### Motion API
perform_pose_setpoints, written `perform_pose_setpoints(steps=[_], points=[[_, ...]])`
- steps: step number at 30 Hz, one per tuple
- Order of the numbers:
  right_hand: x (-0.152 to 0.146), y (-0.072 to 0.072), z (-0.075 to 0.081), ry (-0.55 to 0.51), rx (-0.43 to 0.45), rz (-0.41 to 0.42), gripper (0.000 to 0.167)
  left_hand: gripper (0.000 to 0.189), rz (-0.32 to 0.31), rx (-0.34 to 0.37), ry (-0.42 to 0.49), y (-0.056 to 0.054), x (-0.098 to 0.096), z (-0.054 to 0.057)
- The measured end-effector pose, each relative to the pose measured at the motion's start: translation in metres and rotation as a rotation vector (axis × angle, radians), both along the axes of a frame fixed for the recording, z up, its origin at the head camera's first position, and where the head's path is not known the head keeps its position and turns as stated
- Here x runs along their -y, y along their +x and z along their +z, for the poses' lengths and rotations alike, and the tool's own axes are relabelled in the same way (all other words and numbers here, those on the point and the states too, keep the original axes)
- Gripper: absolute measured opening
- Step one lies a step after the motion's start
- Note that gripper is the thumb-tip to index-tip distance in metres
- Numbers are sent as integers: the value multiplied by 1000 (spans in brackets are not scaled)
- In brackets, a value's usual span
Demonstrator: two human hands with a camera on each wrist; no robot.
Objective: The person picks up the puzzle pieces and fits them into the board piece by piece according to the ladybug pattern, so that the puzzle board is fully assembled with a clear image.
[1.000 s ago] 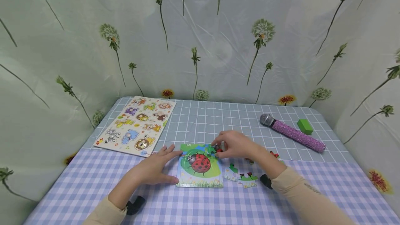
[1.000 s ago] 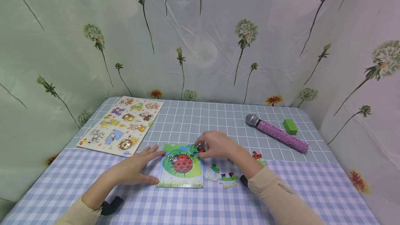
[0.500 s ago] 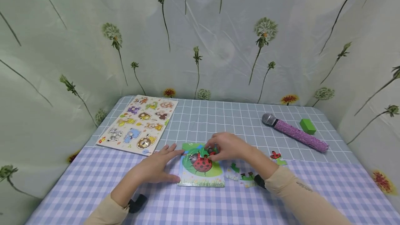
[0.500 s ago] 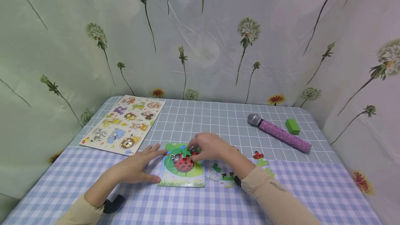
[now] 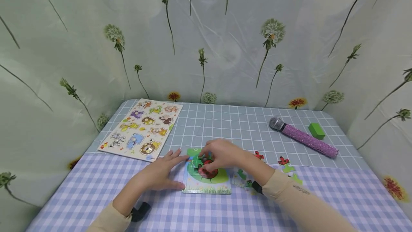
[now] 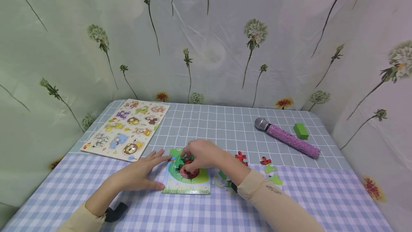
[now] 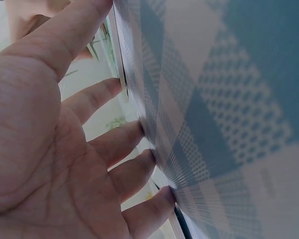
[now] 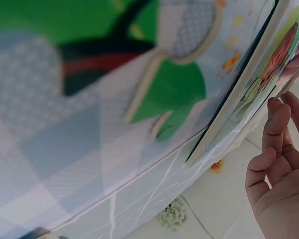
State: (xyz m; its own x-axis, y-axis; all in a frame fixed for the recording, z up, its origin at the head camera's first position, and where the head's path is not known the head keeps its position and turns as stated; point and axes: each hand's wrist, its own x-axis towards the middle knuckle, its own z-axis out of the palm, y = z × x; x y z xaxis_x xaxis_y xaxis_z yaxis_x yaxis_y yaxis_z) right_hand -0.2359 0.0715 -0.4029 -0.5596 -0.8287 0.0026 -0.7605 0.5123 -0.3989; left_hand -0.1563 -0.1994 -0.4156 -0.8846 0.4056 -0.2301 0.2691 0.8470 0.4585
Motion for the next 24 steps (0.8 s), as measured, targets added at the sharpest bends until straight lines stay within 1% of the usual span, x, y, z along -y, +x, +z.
perform_pose_setpoints(steps=[5, 12, 16, 24], points=[[9, 1, 3, 27, -10, 19, 32, 93, -7, -3, -6, -1, -1, 1], [17, 1, 3, 65, -46, 42, 30, 92, 0, -9, -14, -3, -2, 3], [21, 2, 1, 74, -44, 61, 31, 93, 6, -1, -16, -2, -2, 2], [25, 7, -1, 114, -63, 63, 32, 94, 13, 5, -31, -2, -1, -1]])
